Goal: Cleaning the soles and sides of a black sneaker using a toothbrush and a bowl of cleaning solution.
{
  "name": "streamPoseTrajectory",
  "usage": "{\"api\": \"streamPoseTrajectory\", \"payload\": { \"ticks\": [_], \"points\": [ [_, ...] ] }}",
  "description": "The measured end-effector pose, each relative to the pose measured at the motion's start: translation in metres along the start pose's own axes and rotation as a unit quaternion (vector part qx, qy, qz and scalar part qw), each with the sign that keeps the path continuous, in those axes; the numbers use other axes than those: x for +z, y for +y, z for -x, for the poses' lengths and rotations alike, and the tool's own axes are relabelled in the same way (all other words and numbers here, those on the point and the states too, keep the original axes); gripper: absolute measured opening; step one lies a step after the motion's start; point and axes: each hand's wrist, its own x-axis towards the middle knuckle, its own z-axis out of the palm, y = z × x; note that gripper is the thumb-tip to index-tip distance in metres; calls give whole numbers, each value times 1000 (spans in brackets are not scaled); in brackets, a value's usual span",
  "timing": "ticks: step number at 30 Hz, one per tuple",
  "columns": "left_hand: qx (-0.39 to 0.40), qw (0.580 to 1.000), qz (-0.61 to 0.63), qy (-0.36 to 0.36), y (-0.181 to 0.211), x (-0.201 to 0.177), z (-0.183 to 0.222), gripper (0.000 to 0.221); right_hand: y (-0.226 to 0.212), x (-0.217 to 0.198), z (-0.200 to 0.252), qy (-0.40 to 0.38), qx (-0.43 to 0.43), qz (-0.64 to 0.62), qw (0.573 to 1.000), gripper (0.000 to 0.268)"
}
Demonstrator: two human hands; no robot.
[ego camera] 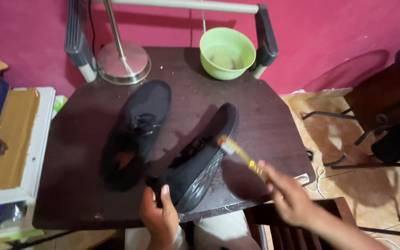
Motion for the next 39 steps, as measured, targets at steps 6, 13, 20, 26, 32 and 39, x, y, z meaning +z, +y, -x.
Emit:
{"api": "streamPoseTrajectory", "payload": {
  "ticks": [6, 13, 20, 26, 32, 39],
  "points": [
    [-12, 999, 25, -18, 12, -5, -3, 28, -34, 42, 42, -127, -175, 209, 954, 54],
    [-4, 1000, 17, -20, 5, -5, 0, 31, -44, 75, 50, -165, -201, 186, 947, 62],
    [1, 999, 26, -18, 4, -4, -1, 30, -47, 62, 49, -167, -144, 233, 947, 76],
    [5, 999, 24, -22, 7, -6, -2, 27, -37, 45, 48, -167, -56, 250, 952, 84],
    [13, 1000, 20, -17, 7, -6, -1, 28, -20, 37, 33, -91, -3, 346, 934, 82],
    [12, 1000, 18, -16, 8, -6, -1, 32, -18, 23, 40, -119, 106, 308, 938, 102]
  ]
}}
